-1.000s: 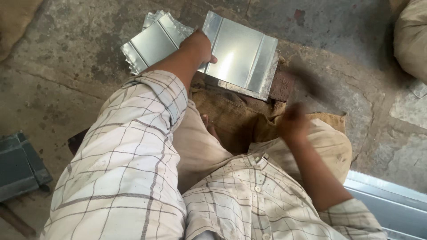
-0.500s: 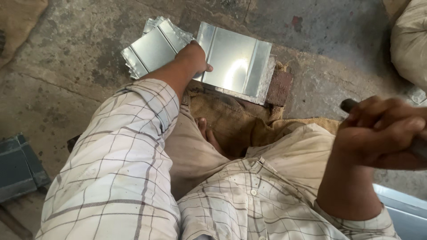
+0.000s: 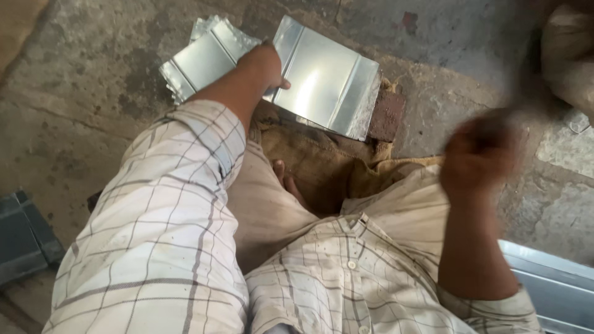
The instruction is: The person shapes metal sheets by hitting them with a hammer while holding them against a metal block on the floor. They move and rotate the sheets between strikes to achieve the desired bend or form.
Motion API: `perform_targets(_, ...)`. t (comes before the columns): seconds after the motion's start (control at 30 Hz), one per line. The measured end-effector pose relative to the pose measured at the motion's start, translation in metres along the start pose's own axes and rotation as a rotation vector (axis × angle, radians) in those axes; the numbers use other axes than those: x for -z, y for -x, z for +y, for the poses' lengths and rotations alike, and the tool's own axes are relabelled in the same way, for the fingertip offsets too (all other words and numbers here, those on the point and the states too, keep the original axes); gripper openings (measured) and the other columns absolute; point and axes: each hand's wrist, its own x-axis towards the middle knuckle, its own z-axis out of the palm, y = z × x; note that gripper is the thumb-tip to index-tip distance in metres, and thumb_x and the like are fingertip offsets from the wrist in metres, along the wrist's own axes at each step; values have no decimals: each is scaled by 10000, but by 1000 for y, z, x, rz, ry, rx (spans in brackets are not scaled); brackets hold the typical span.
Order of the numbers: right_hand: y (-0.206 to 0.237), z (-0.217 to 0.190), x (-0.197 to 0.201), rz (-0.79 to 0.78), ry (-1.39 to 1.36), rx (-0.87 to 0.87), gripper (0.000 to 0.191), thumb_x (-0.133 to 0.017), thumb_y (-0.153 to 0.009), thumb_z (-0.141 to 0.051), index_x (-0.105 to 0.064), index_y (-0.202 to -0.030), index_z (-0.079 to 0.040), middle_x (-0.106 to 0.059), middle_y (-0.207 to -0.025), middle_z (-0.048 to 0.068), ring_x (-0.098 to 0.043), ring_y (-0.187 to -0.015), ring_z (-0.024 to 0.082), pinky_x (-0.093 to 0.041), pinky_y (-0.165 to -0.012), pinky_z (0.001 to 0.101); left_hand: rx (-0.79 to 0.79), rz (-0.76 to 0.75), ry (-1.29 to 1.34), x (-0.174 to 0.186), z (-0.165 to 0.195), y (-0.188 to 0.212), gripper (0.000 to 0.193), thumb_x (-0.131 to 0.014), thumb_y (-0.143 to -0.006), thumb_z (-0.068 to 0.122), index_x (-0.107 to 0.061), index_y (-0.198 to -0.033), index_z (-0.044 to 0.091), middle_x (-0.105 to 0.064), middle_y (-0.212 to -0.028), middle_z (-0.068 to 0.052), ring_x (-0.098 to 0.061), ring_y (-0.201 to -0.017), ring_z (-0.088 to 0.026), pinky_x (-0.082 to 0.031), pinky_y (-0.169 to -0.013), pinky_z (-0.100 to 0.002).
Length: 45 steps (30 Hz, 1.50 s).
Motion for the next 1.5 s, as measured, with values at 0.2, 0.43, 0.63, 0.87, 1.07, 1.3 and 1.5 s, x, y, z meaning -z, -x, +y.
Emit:
perform_targets(0.2,-17,-26,17,438,-468,338,251,-619,-939,-68,-573,-1182,-24,-643,-796,141,-592,-644,289,-506,-565,424,-38,61,-36,3,5,8,1015,-901,-783,377,-329,-1521,-21,-519,-1480,-223,-584,-1297,-381,-524,-1022,-452)
perform_targets(0.43,79,12,-93,-593,155,-240,377,-628,-887,-96,-579,-1251,-10,-667,-771,189,-644,-642,356,-518,-579,463,-4,60,-6,4,8,7,949,-882,-804,347,-358,-1518,8,-547,-1460,-221,-608,-1276,-390,-538,-1011,-471)
perform_targets(0.63,12,-13,-18,-92,467,90,159,-639,-1010,-103,-629,-1163,-60,-671,-987,113,-628,-818,209,-559,-658,379,-77,118,-79,0,2,-2,1057,-895,-791,404,-292,-1540,-38,-491,-1503,-228,-565,-1315,-382,-509,-1032,-473)
perform_targets(0.87,-13,-15,16,471,-447,318,154,-544,-1023,-157,-593,-1092,-29,-620,-902,125,-584,-761,224,-525,-654,358,-65,113,-105,-4,1,-9,1123,-905,-770,404,-221,-1547,-31,-339,-1588,-200,-514,-1338,-377,-511,-1011,-472)
perform_targets(1.07,78,30,-99,-627,252,-172,187,-608,-946,-173,-616,-1077,-40,-633,-792,177,-628,-662,373,-482,-641,475,-13,43,-85,0,4,-6,1071,-873,-816,411,-274,-1591,-23,-482,-1547,-219,-572,-1344,-374,-539,-1038,-466)
perform_targets(1.3,12,24,-19,-105,395,110,85,-576,-1039,-8,-607,-1092,-67,-617,-917,155,-600,-747,220,-516,-631,351,-57,75,-127,3,1,-7,1114,-903,-783,420,-247,-1570,-16,-446,-1543,-210,-526,-1355,-378,-496,-1051,-461)
perform_targets(1.5,-48,-1,39,469,-98,249,105,-493,-1171,-76,-566,-1126,-18,-569,-741,131,-535,-581,173,-440,-493,307,-47,85,-147,0,2,-8,1078,-900,-780,427,-286,-1555,-2,-447,-1543,-201,-532,-1354,-362,-503,-1041,-461)
